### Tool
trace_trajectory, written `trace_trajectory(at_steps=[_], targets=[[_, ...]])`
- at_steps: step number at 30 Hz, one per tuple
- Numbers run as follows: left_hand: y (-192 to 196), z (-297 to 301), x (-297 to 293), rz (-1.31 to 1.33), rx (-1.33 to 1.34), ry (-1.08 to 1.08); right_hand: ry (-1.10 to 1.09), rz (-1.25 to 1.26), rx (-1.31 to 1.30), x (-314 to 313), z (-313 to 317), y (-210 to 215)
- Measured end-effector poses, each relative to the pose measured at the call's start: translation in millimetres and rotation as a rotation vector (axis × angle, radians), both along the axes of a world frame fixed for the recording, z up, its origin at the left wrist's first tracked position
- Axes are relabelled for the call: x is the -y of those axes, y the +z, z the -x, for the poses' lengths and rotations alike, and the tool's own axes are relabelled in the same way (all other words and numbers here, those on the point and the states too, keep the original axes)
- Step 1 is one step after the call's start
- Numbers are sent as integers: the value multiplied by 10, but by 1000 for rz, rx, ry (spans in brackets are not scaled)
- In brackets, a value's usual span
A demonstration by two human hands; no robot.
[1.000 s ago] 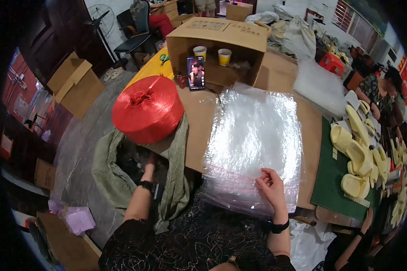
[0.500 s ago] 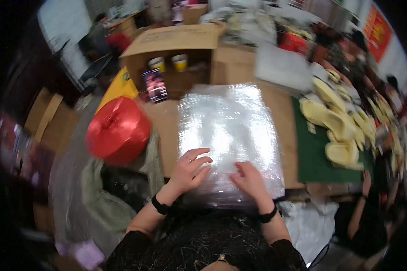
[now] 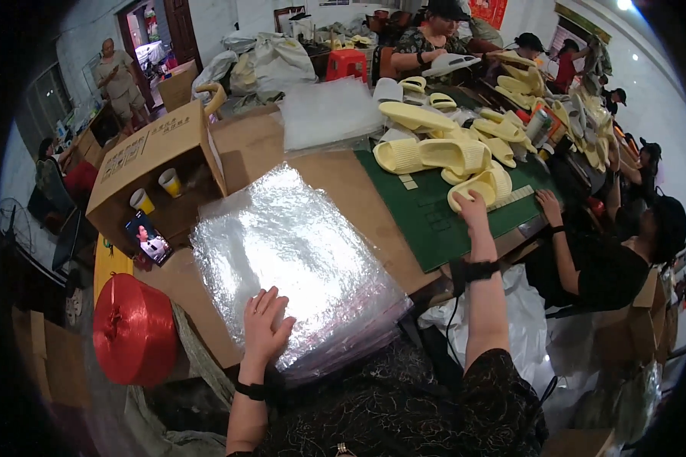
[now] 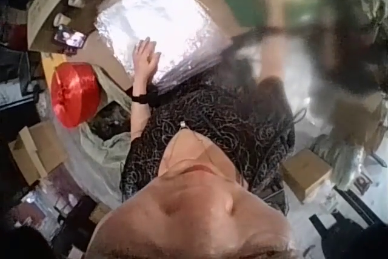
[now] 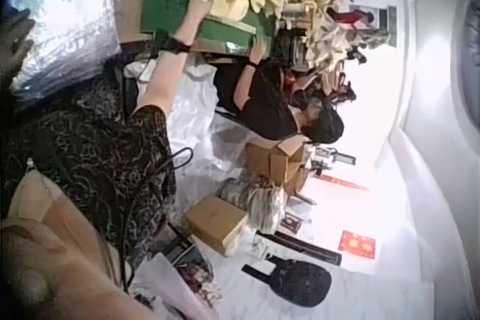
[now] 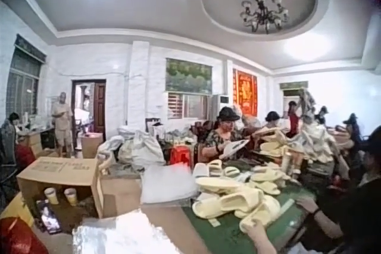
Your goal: Placing footwear into plastic bags and then into a large sack.
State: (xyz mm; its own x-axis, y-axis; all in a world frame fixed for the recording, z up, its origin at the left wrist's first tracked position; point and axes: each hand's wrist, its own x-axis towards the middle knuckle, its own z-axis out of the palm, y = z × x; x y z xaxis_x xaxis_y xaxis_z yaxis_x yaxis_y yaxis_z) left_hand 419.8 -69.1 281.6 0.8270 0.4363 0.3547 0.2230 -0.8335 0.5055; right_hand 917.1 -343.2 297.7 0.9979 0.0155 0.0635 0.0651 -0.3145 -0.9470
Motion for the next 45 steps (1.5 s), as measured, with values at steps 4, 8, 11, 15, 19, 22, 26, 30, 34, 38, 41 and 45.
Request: trace_trajectory(at_steps=[4, 8, 11, 15, 19, 22, 26, 30, 34, 38, 41, 45], targets=[[-3, -77, -13, -1, 37, -21, -320, 412, -248, 249, -785, -199], [11, 71, 28, 27, -15, 50, -200, 503, -405, -192, -313, -42], [53, 45, 38, 28, -14, 45, -381, 509, -397, -202, -184, -19], [97, -27, 59, 36, 6, 9, -508, 77, -222, -172, -304, -22], [49, 75, 39, 14, -27, 38, -296, -235, 226, -620, -4, 277], [20, 72, 18, 30, -24, 42, -129, -363, 442, -715, 216, 566], [10, 51, 13, 6, -4, 43, 132, -664, 460, -878, 831, 1134], [3, 82, 17, 2, -11, 36, 291, -778, 351, -980, 1504, 1450], [-32, 62, -11, 8, -21, 23, 349, -1020, 4, -1056, 1966, 1580], [-31, 51, -11, 8, -4, 13, 522, -932, -361, -1175, 2212, 1464], [-35, 54, -11, 34, 5, 15, 633, -807, -510, -1346, 2314, 1186], [-64, 56, -5, 15, -11, 45, 754, -592, -598, -1485, 2114, 521]])
